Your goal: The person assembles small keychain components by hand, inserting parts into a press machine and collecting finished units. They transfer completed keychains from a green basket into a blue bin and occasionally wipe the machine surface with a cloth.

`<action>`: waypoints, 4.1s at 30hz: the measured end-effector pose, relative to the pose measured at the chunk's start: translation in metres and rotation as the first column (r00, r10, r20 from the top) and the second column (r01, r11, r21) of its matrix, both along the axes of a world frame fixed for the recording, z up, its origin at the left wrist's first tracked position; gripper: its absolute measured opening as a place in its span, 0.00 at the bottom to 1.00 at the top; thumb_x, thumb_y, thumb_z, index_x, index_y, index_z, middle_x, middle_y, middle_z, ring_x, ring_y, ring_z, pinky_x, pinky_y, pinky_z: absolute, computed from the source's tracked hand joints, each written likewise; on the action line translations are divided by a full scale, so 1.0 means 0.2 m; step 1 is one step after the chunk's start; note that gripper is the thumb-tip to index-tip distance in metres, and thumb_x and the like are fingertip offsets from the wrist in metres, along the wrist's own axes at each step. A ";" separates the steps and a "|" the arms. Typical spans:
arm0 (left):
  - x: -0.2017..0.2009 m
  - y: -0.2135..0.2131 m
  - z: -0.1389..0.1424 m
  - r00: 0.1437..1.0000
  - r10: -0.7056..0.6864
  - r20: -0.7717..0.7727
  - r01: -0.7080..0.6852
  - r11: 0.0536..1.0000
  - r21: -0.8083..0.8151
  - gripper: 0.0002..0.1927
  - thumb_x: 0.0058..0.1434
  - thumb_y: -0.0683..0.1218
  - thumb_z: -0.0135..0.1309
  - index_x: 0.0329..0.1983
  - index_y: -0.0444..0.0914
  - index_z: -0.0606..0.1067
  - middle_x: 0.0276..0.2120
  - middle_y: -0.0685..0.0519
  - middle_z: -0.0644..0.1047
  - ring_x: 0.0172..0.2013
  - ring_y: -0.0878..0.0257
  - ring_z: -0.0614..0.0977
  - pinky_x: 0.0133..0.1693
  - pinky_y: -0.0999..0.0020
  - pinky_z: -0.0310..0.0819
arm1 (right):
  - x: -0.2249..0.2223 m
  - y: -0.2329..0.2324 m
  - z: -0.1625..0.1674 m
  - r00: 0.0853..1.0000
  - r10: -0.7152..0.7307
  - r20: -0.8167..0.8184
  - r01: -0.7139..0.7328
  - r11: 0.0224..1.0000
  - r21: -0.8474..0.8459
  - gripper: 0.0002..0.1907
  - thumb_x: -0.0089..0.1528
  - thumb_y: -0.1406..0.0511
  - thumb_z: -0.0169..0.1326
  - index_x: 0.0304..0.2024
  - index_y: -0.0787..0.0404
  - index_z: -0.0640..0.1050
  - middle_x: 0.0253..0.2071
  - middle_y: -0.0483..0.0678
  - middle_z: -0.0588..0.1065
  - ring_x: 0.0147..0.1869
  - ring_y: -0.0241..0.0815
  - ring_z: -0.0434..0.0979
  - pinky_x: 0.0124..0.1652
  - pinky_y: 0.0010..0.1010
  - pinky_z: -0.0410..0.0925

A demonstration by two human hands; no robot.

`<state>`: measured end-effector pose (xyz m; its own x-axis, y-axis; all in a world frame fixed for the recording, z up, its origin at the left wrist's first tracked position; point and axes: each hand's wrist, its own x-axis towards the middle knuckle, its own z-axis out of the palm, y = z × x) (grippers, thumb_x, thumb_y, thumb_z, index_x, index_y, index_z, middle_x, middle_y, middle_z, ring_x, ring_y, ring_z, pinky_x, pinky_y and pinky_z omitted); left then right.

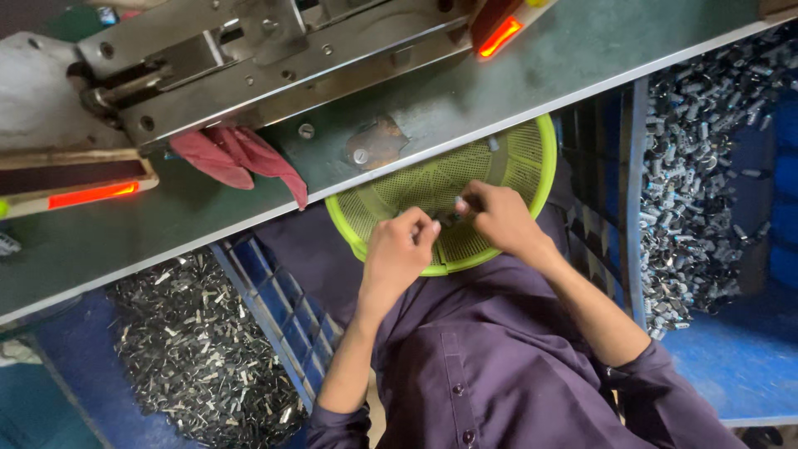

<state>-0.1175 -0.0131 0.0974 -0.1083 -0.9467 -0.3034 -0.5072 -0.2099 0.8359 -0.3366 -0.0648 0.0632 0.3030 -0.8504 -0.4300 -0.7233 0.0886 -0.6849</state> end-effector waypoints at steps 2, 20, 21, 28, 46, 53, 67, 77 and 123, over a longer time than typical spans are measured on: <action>-0.07 -0.03 -0.07 0.876 -0.082 0.475 0.097 0.995 -0.006 0.08 0.59 0.46 0.59 0.36 0.36 0.78 0.24 0.45 0.81 0.28 0.48 0.83 0.31 0.55 0.75 | -0.05 -0.04 0.01 0.875 -0.257 0.410 0.120 0.936 0.331 0.10 0.68 0.62 0.56 0.39 0.63 0.76 0.31 0.45 0.72 0.33 0.39 0.70 0.33 0.30 0.62; -0.12 0.01 0.15 0.993 0.077 -0.092 -0.099 0.961 -0.259 0.13 0.60 0.38 0.58 0.47 0.38 0.73 0.30 0.47 0.81 0.32 0.50 0.84 0.31 0.57 0.76 | 0.13 0.07 0.06 0.519 -0.628 0.580 0.063 0.704 0.707 0.19 0.69 0.52 0.45 0.36 0.60 0.76 0.26 0.42 0.71 0.23 0.29 0.65 0.21 0.21 0.54; -0.13 0.02 0.14 0.984 0.108 -0.143 -0.141 0.960 -0.244 0.13 0.60 0.38 0.57 0.48 0.38 0.74 0.29 0.47 0.80 0.31 0.51 0.85 0.32 0.59 0.77 | 0.15 0.08 0.06 0.482 -0.675 0.559 0.041 0.654 0.755 0.20 0.69 0.51 0.46 0.36 0.61 0.75 0.25 0.43 0.71 0.22 0.30 0.64 0.20 0.21 0.53; -0.06 0.05 -0.11 -0.412 0.669 -0.619 -0.138 0.625 0.768 0.12 0.70 0.39 0.51 0.55 0.29 0.71 0.48 0.39 0.76 0.48 0.49 0.79 0.53 0.55 0.76 | 0.16 0.07 0.10 0.484 -0.721 0.497 0.098 0.608 0.788 0.18 0.69 0.52 0.48 0.37 0.60 0.74 0.27 0.43 0.70 0.23 0.31 0.64 0.21 0.22 0.55; -0.13 0.05 0.00 0.182 0.356 -0.917 -0.437 0.865 0.249 0.33 0.72 0.53 0.51 0.73 0.35 0.57 0.60 0.42 0.77 0.70 0.49 0.69 0.76 0.53 0.48 | 0.23 0.17 0.08 0.502 -0.623 0.600 0.093 0.728 0.679 0.10 0.69 0.60 0.50 0.41 0.60 0.73 0.30 0.39 0.70 0.26 0.27 0.65 0.23 0.20 0.55; -0.12 0.07 -0.04 -0.081 0.408 -0.910 -0.280 0.866 0.413 0.31 0.68 0.49 0.54 0.71 0.35 0.60 0.64 0.44 0.74 0.71 0.51 0.69 0.73 0.53 0.52 | 0.23 0.19 0.14 0.746 -0.369 0.555 0.149 0.904 0.400 0.12 0.69 0.59 0.53 0.40 0.62 0.76 0.25 0.40 0.70 0.26 0.28 0.64 0.26 0.23 0.59; 0.04 -0.07 0.06 0.691 -0.170 0.703 0.278 0.960 -0.041 0.20 0.71 0.49 0.49 0.65 0.43 0.69 0.33 0.48 0.80 0.36 0.51 0.82 0.41 0.57 0.75 | -0.34 -0.21 0.52 0.936 -0.218 0.276 0.335 0.792 -0.511 0.11 0.63 0.61 0.57 0.34 0.63 0.81 0.28 0.51 0.77 0.30 0.42 0.77 0.32 0.33 0.68; 0.01 -0.16 -0.03 0.739 -0.409 0.535 0.544 0.831 -0.117 0.26 0.49 0.35 0.53 0.54 0.44 0.74 0.39 0.46 0.76 0.47 0.51 0.79 0.51 0.52 0.70 | -1.42 -1.01 1.05 0.719 -0.565 0.405 0.605 0.223 -0.764 0.12 0.69 0.63 0.61 0.49 0.65 0.77 0.27 0.42 0.76 0.28 0.29 0.71 0.28 0.24 0.62; 0.03 -0.14 -0.13 0.654 -0.320 0.686 0.462 0.887 -0.026 0.16 0.44 0.38 0.56 0.39 0.35 0.77 0.38 0.44 0.80 0.42 0.49 0.80 0.46 0.55 0.74 | -0.03 -0.25 0.23 0.920 0.175 -0.351 -0.354 0.753 -0.554 0.23 0.47 0.70 0.58 0.46 0.66 0.76 0.59 0.64 0.69 0.61 0.61 0.67 0.50 0.44 0.65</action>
<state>-0.1121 -0.0413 0.0721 -0.3261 -0.9060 -0.2698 -0.9296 0.2555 0.2656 -0.3425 -0.1148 0.1095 0.5081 -0.8604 0.0405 -0.8115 -0.4939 -0.3122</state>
